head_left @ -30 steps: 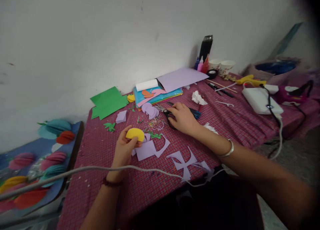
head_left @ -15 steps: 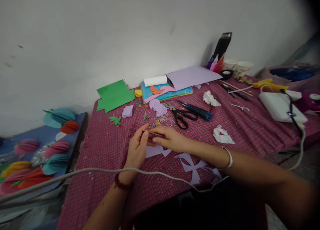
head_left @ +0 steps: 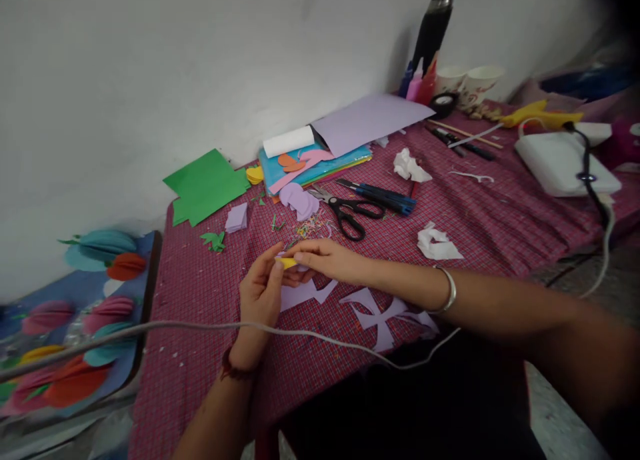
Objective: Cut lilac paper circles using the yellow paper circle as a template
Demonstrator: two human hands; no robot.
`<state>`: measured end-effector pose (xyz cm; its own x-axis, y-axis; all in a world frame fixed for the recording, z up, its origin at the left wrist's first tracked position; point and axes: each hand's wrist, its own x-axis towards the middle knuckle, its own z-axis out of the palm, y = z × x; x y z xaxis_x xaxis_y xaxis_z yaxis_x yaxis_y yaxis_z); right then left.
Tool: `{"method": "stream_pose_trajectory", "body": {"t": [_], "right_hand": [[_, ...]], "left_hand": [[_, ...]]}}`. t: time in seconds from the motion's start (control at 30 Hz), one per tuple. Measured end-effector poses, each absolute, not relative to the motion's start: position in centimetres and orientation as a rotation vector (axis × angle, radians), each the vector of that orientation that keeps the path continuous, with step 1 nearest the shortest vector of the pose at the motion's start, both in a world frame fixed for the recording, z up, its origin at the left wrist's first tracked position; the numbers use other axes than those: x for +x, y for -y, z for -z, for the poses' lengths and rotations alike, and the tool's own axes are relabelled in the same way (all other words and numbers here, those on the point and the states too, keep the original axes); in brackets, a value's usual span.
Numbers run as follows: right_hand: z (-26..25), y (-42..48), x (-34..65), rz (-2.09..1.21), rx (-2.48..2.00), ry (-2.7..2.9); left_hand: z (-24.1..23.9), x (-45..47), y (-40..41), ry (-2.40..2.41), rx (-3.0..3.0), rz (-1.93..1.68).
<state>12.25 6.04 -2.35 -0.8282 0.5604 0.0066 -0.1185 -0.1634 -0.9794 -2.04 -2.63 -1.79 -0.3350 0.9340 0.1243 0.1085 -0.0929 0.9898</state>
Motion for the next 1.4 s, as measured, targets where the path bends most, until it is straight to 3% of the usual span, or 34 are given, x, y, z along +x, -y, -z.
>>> {"method": "stream_pose_trajectory", "body": {"t": [0.2,0.53,1.03,1.4], "right_hand": [[2.0,-6.4,12.5,-2.2,-0.46,1.565],[2.0,-6.7,13.1,-2.198,-0.506,1.632],[2.2,-6.5,13.3,-2.45,-0.444,1.327],[2.5,-6.1,12.1,-1.753,-0.606,1.778]], "left_hand": [[1.5,-1.8,2.9,-1.539,1.228,-1.493],[2.0,-2.0,2.8,-1.447,1.131,-1.547],[1.1,-1.3,4.3,-1.531,1.472,-1.519],[2.4,-1.3,2.9,-1.634,1.291,-1.472]]}}
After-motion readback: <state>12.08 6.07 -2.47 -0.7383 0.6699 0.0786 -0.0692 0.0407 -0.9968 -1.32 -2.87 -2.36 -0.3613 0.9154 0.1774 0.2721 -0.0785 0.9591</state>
